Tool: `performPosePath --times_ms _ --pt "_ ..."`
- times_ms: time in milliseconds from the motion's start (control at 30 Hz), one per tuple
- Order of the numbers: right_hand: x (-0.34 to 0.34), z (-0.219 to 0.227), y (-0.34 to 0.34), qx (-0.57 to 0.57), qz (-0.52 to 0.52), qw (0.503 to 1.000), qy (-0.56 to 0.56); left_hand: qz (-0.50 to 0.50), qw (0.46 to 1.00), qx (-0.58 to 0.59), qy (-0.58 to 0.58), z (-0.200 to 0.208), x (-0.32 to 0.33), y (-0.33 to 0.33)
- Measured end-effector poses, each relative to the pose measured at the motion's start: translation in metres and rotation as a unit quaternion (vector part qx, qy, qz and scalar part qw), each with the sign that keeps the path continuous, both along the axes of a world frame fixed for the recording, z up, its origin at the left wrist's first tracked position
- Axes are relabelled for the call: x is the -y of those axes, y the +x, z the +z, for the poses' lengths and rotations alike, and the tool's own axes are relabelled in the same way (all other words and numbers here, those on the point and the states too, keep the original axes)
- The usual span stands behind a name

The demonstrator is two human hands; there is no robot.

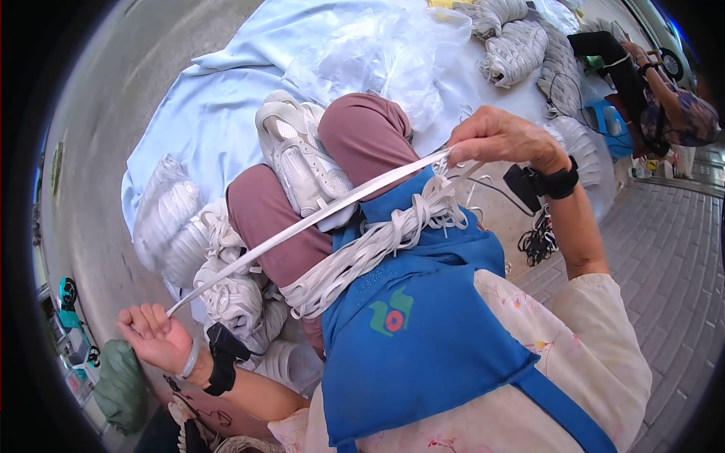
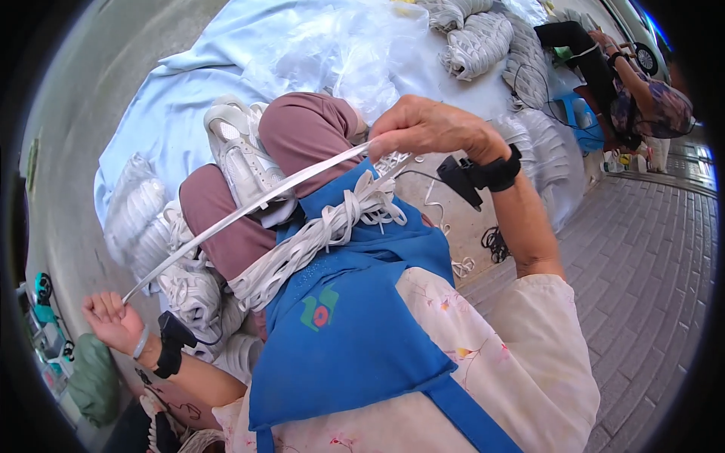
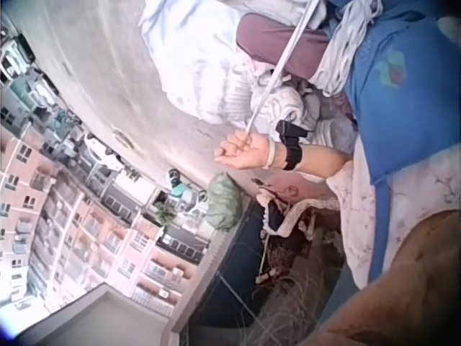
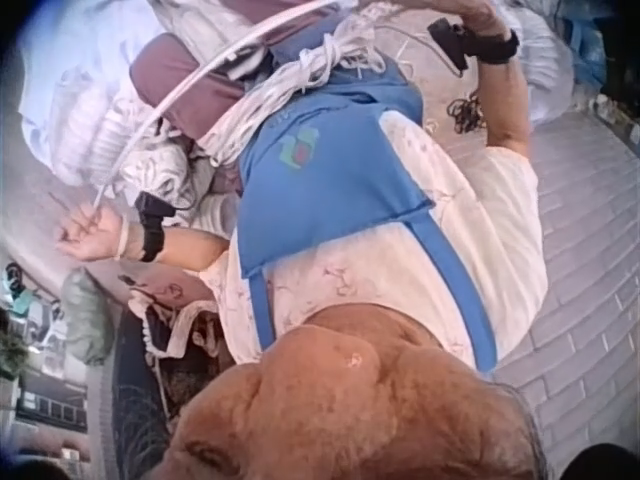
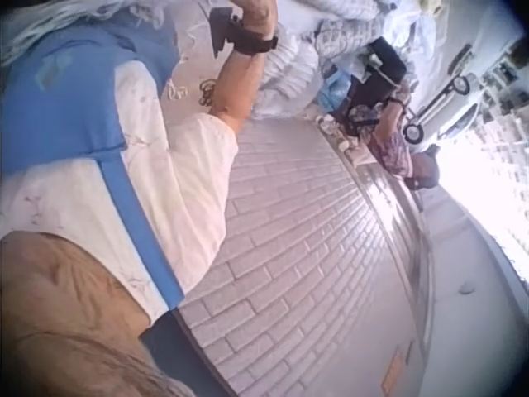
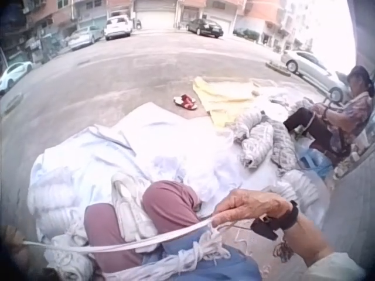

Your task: Insert and tighten laces into a white athletic shoe upper.

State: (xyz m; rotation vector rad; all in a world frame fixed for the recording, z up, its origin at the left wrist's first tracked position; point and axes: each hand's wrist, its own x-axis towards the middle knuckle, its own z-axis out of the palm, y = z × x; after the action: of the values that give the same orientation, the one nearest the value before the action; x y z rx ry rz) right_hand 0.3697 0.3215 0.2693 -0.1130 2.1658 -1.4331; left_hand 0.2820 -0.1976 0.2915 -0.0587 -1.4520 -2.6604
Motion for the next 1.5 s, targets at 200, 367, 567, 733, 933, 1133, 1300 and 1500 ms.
performPosePath --times_ms 200,367,567,733,933,1133,1300,1500 --pt "-0.060 0.009 0.001 -0.040 -0.083 0.982 0.165 0.283 0.949 0.008 -0.140 -0.008 0.052 -0.003" --pt "-0.080 0.016 -0.006 -0.107 -0.209 0.965 0.117 0.247 0.954 -0.005 -0.169 -0.006 0.086 0.006" --pt "0.092 -0.026 -0.046 -0.279 -0.029 0.940 0.194 -0.244 0.911 0.243 -0.227 -0.053 -0.104 0.039" --pt "0.150 -0.055 -0.049 -0.261 0.064 0.919 0.288 -0.294 0.856 0.421 -0.052 -0.109 -0.171 0.073" --pt "0.161 -0.075 -0.040 -0.282 0.072 0.901 0.322 -0.307 0.832 0.455 0.084 -0.134 -0.186 0.048" --pt "0.167 -0.087 -0.023 -0.262 0.055 0.906 0.327 -0.262 0.858 0.440 -0.048 -0.138 -0.190 0.041" --pt "0.164 -0.086 -0.025 -0.266 0.032 0.916 0.299 -0.265 0.859 0.427 -0.094 -0.138 -0.188 0.028" --pt "0.172 -0.087 -0.027 -0.266 0.023 0.925 0.271 -0.260 0.865 0.416 -0.104 -0.137 -0.194 0.040"
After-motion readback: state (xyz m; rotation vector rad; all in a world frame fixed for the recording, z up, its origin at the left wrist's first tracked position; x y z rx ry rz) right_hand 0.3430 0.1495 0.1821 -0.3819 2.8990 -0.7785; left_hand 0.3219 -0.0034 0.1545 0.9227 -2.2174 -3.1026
